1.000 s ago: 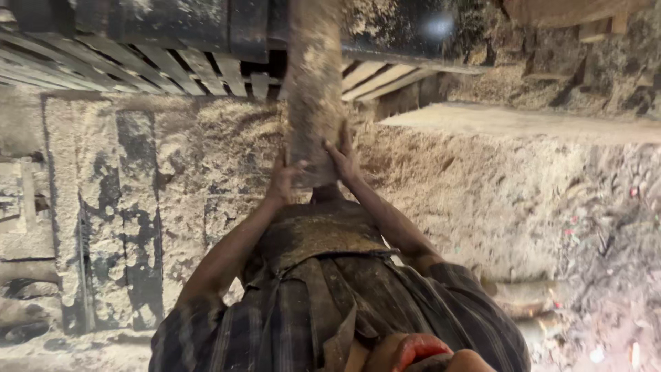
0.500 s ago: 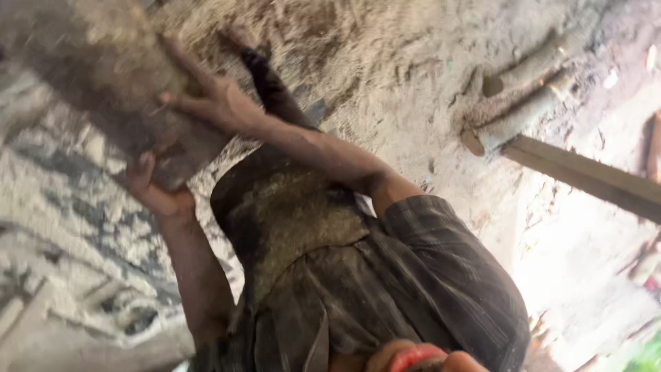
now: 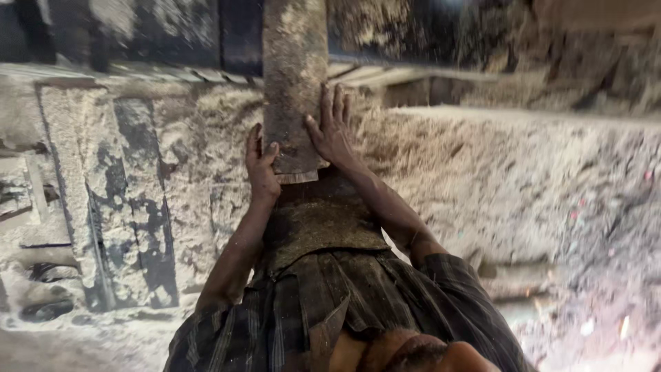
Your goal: The person lifts and repositions large pieces of wood and logs onto a table and near a circular saw, handling them by hand and rotating them to prepare for processing.
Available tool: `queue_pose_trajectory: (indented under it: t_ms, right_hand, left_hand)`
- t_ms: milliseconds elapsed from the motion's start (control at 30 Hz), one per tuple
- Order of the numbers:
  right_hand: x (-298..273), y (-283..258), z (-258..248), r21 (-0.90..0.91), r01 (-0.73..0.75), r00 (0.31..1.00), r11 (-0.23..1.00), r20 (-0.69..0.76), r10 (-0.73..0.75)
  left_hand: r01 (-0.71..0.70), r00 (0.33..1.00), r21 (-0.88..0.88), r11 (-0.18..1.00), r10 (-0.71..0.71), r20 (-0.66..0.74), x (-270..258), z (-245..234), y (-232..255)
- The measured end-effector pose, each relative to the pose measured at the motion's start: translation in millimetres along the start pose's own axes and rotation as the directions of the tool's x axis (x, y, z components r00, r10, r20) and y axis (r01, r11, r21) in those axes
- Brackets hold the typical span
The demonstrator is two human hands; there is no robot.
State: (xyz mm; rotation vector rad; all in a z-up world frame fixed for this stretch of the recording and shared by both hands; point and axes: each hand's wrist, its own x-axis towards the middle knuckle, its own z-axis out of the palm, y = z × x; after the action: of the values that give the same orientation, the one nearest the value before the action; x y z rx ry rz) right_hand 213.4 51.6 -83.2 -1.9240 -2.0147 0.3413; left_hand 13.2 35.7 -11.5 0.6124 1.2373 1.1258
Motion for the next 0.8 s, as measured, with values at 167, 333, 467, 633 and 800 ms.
queue_pose_trajectory:
  t_ms: [167,333,467,633,800]
  right_hand:
    - [81.6,13.9,-31.1,0.016,-0.246,0.946,0.969,0.221,0.236]
    - [189.9,51.2,-38.1,-0.231,-0.262,0.897,0.937,0.301,0.325]
    - [254.1,80.6,-32.8,-0.163,-0.288,0.914,0.944,0.248,0.322]
    - [236.6,101.3,-11.6,-0.044,-0.169,0.967,0.985,0.184,0.174]
    - [135.2,114.3,-20.0,0.047,0.238,0.969,0.97,0.056,-0.24]
  left_hand:
    - [-0.512,0.729,0.772,0.376,0.666,0.159,69.9,35.4,9.8]
    - [-0.422,0.728,0.906,-0.017,0.589,0.351,163.6,77.7,31.7]
    - [-0.423,0.776,0.905,0.045,0.533,0.336,233.3,112.3,44.5]
    - [-0.472,0.773,0.875,0.108,0.527,0.352,229.2,105.9,62.7]
    - [-0.745,0.633,0.645,0.169,0.486,0.603,180.4,65.4,78.3]
